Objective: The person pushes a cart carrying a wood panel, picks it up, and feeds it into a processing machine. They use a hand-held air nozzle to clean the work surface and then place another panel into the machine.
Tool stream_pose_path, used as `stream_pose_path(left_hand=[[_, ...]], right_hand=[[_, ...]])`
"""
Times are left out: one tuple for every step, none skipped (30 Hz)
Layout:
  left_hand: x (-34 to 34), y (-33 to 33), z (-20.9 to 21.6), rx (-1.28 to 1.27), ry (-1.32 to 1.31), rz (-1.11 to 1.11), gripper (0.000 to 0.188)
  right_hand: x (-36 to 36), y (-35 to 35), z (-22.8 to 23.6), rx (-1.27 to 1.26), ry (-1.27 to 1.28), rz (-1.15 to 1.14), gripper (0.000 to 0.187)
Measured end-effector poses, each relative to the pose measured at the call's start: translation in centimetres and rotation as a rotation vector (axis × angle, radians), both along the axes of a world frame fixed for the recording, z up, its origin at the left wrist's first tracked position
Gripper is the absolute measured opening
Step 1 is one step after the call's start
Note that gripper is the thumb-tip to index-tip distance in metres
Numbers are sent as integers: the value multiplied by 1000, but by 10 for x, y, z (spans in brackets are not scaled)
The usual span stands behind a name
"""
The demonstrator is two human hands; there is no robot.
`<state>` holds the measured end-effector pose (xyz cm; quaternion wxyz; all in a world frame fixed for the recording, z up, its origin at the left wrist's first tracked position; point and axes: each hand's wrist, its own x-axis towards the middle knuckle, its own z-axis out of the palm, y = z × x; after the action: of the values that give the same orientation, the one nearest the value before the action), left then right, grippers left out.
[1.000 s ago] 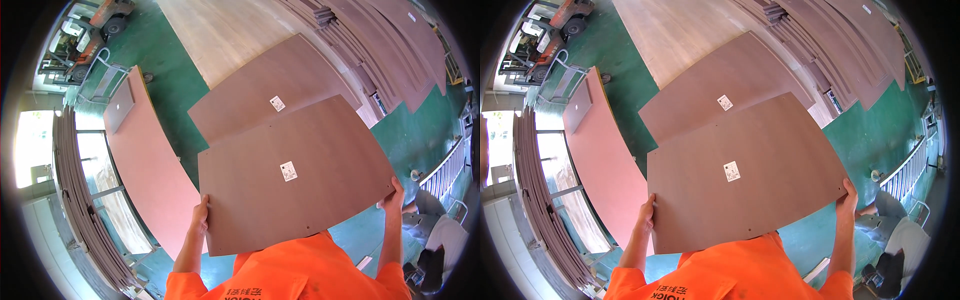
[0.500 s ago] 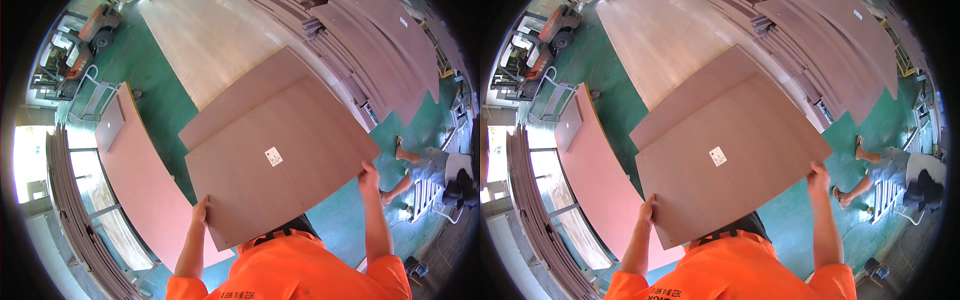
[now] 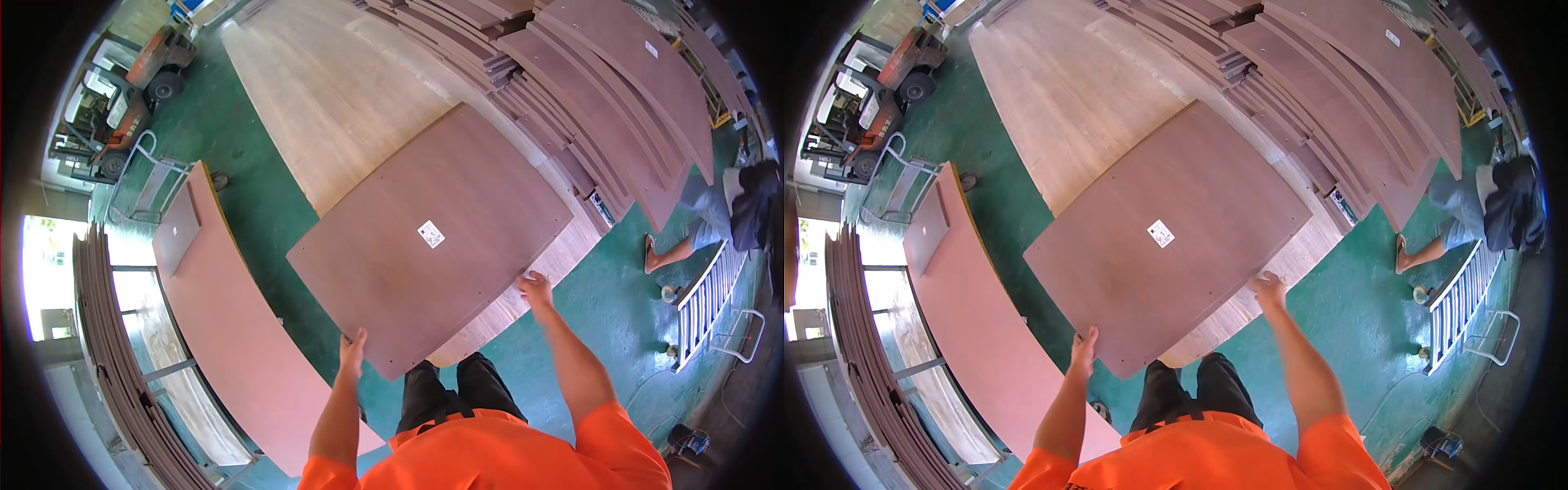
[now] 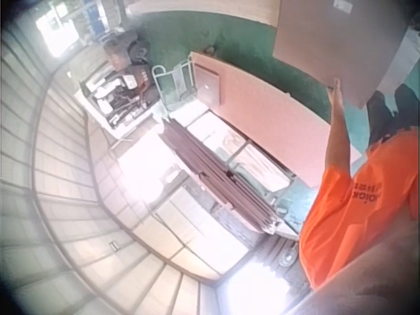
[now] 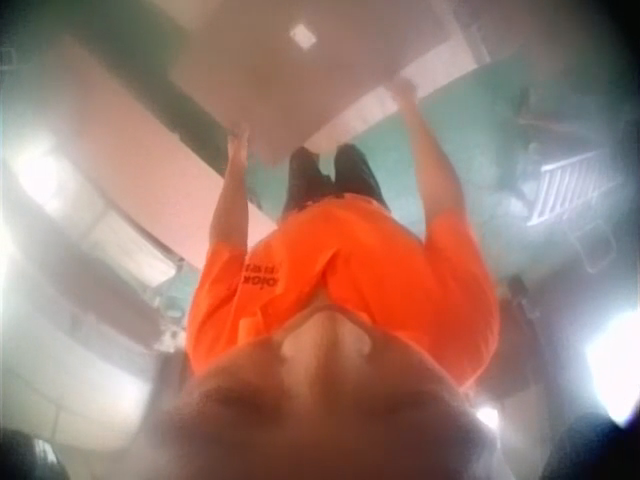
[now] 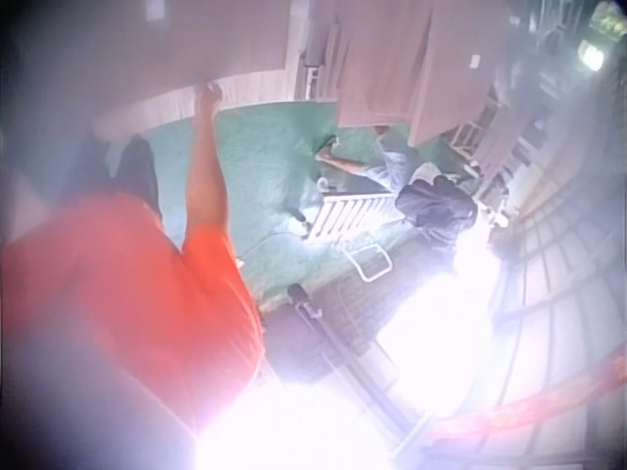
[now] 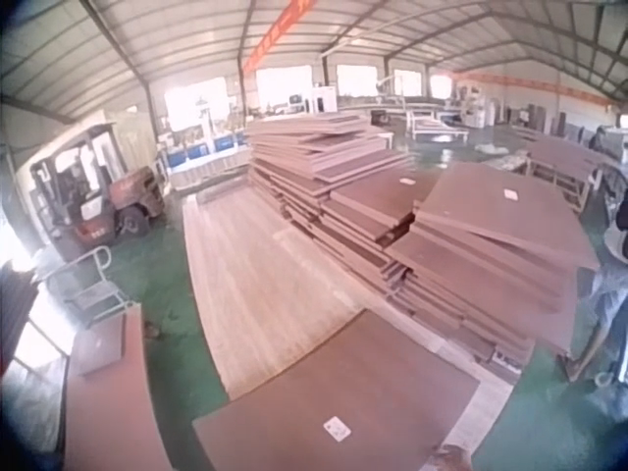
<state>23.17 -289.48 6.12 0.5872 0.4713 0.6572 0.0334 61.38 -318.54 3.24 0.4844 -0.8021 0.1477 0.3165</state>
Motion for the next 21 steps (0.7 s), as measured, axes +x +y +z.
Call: stream_pose_path(left_hand=[[8,-6,-8,36,-10,67,86],[17,-13,-13,70,-21,131,84],[26,-15,-16,103,-33,195,81],[28,-14,-18,122,2,201,79],[29,-12,-17,142,38,211,77],[30,-10,-15,162,72,221,75],[27,-10,-15,182,93,214,73],[26,-10,-14,199,107,193,70],[25,-9,-13,217,121,171,68],[21,-9,-15,212,86,179,66],[17,-10,-16,207,52,186,64],[15,-11,-20,199,20,192,62],[17,-9,-14,163,18,156,69],[16,-8,-17,170,64,146,74],[13,-9,-23,177,110,137,78],[11,-9,-27,183,158,130,83],[8,-9,-29,196,97,107,87],[4,-9,-32,206,37,87,90],[-1,-9,-31,219,-20,73,94],[-4,-11,-32,229,-10,71,94],[-5,-15,-35,239,1,71,94]], right_hand=[[-3,8,-9,-12,-58,48,60],[-6,15,-19,-26,-117,93,59],[-10,21,-29,-240,-300,138,65],[-15,31,-27,-305,-289,124,69],[-18,42,-17,-370,-277,113,73],[-19,52,-2,-435,-267,102,78],[-17,57,17,-360,-134,128,94],[-17,57,21,-379,-132,142,96],[-18,57,24,-398,-128,154,97],[-21,57,30,-417,-124,167,99],[-24,60,34,-416,-111,128,100],[-26,63,38,-415,-98,89,101],[-28,67,40,-409,-83,49,102],[-28,69,39,-421,-87,45,103],[-29,71,38,-435,-90,43,105],[-30,71,35,-448,-92,44,106],[-28,69,29,-444,-104,59,109],[-28,68,23,-452,-120,47,109],[-30,72,22,-457,-136,42,110],[-32,75,20,-463,-151,41,110],[-30,69,22,-364,-90,13,107]])
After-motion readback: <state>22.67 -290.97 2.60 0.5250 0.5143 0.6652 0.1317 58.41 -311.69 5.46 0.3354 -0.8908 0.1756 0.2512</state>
